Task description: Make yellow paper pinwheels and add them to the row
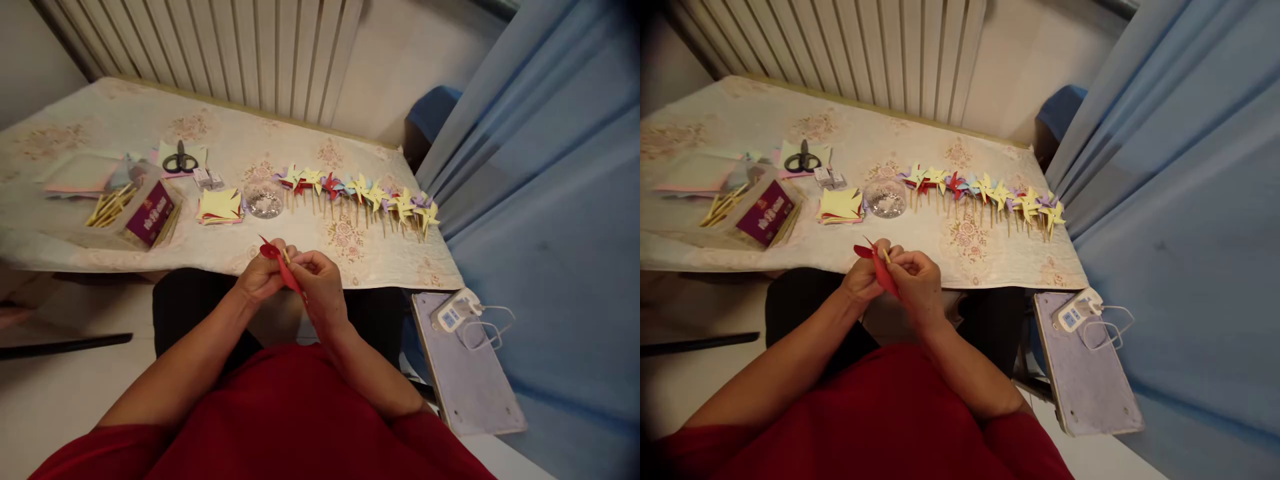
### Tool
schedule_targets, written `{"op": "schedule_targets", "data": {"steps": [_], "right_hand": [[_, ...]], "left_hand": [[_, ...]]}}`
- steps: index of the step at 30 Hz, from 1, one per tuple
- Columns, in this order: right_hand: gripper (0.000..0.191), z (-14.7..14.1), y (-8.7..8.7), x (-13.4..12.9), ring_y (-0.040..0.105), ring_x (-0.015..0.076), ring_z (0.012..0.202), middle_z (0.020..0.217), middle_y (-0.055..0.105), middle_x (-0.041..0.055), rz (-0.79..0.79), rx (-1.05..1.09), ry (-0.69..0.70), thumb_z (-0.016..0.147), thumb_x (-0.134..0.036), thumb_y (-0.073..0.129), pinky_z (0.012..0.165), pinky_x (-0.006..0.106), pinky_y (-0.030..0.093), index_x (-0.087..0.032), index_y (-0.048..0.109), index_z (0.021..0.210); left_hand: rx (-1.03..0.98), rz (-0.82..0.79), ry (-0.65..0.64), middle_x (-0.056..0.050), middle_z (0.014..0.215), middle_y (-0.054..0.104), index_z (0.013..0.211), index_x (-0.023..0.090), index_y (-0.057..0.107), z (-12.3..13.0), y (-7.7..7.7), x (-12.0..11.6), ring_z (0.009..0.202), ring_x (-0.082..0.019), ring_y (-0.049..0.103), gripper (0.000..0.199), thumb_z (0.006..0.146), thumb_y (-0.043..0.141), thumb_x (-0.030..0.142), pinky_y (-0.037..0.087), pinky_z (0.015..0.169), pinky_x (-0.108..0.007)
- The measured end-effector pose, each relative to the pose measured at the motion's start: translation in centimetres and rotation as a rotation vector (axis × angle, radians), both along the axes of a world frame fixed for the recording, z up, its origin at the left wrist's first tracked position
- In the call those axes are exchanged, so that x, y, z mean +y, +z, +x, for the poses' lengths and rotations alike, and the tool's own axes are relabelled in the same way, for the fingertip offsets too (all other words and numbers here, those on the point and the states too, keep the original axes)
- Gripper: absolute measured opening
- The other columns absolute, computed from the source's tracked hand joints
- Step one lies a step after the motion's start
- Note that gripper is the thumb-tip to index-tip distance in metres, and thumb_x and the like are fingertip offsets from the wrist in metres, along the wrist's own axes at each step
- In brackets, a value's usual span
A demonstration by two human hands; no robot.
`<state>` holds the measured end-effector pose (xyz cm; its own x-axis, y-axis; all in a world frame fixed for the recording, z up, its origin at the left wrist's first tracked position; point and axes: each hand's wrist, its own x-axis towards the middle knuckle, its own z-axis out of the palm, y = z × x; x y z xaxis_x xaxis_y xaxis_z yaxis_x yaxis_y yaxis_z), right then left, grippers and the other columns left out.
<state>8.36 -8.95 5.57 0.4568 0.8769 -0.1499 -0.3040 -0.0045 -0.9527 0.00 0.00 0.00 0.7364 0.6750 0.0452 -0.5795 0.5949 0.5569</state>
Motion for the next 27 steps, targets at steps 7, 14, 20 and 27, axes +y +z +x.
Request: {"op": "schedule_targets", "data": {"steps": [7,14,20,27], "right_hand": [[0.020,0.04,-0.10,0.10,0.055,0.0110,0.058,0.065,0.064,-0.0045,-0.016,0.003,0.009,0.066,-0.035,0.077,0.055,0.024,0.043,-0.022,0.063,0.072],[0.021,0.05,0.03,0.16,0.056,0.0108,0.059,0.065,0.062,-0.0047,-0.014,0.006,0.006,0.066,-0.036,0.077,0.056,0.024,0.044,-0.022,0.062,0.072],[0.019,0.20,-0.41,0.25,0.058,0.0120,0.061,0.067,0.065,-0.0044,0.008,0.007,0.006,0.066,-0.033,0.077,0.058,0.025,0.047,-0.022,0.063,0.073],[0.020,0.43,-0.88,0.37,0.059,0.0121,0.061,0.065,0.063,-0.0049,0.013,-0.005,0.023,0.066,-0.035,0.078,0.058,0.025,0.047,-0.023,0.064,0.072]], "left_hand": [[0.009,-0.024,0.016,0.004,0.062,0.051,0.062,0.016,0.053,0.00,-0.04,-0.01,0.060,-0.009,0.055,0.036,0.060,0.089,0.015,0.048,0.059,-0.021],[0.011,-0.018,0.016,0.004,0.063,0.053,0.063,0.016,0.053,-0.07,-0.25,0.04,0.060,-0.009,0.055,0.035,0.060,0.088,0.015,0.048,0.059,-0.020],[0.031,-0.034,0.022,0.005,0.063,0.052,0.063,0.016,0.051,-0.03,-0.08,-0.02,0.058,-0.009,0.056,0.036,0.060,0.087,0.013,0.050,0.060,-0.021],[0.037,-0.010,0.010,0.004,0.064,0.054,0.063,0.016,0.053,-0.19,-0.29,0.12,0.059,-0.009,0.057,0.036,0.059,0.088,0.014,0.050,0.059,-0.021]]}}
